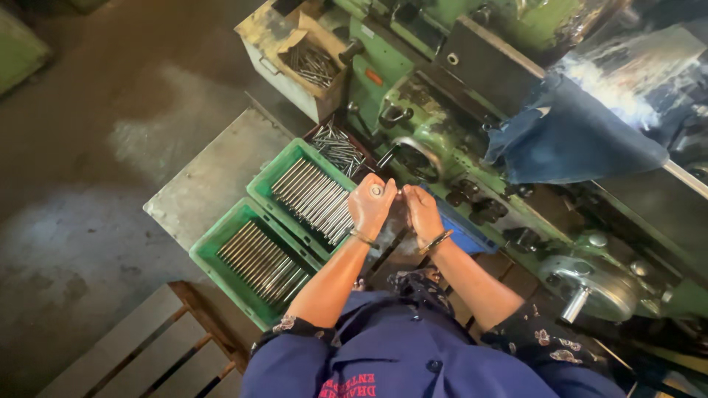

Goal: The person operates a metal lathe to turn cylindrical metal rods. They load each rod into the chuck, engage the cutting tool, and after machining, remove the finished rod and place it into a green bin. The process is repeated for multiple rods.

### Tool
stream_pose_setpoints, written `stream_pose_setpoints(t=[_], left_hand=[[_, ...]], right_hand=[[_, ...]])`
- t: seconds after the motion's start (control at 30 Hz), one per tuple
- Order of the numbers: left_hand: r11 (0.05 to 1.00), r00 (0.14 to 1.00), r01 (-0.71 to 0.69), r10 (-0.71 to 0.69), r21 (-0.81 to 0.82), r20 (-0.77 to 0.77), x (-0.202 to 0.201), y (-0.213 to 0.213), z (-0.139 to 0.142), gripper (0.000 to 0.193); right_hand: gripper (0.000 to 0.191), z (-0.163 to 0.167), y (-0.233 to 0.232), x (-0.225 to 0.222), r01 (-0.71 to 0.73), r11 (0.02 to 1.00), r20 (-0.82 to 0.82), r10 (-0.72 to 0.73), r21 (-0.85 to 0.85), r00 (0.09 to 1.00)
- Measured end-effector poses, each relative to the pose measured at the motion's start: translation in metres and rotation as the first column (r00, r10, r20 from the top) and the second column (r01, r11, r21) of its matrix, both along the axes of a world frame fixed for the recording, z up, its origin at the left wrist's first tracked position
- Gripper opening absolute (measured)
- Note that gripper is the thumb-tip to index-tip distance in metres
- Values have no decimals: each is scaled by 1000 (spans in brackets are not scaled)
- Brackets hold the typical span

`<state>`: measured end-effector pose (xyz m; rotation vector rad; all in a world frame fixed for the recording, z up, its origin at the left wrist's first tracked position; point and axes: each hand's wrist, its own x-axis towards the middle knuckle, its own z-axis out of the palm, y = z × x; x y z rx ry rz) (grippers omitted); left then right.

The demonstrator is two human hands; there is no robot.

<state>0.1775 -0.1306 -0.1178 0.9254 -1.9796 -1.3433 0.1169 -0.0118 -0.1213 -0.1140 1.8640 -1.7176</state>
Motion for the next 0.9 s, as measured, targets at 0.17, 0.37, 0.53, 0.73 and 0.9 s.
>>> stream_pose_setpoints(t=[0.17, 0.37, 0.53, 0.73, 0.9], left_hand=[[828, 924, 74, 153, 557, -351, -12, 13, -17, 36], [966, 989, 139, -146, 216, 15, 10, 10, 19, 45], [925, 943, 329, -309, 192, -127, 9, 23, 8, 56], [919, 874, 389, -392, 68, 287, 48, 5, -77, 30], [944, 667, 291, -83, -157, 740, 49, -97, -113, 42]], right_hand=[[31, -9, -7, 9, 27, 999, -676, -40, -30, 736], [22, -28, 7, 3, 103, 957, 144, -65, -271, 987], [16, -37, 15, -8, 304, 876, -32, -340, -374, 940], [15, -32, 51, -27, 507, 797, 140, -489, -330, 861], [20, -41, 87, -16, 478, 839, 108, -467, -259, 878]])
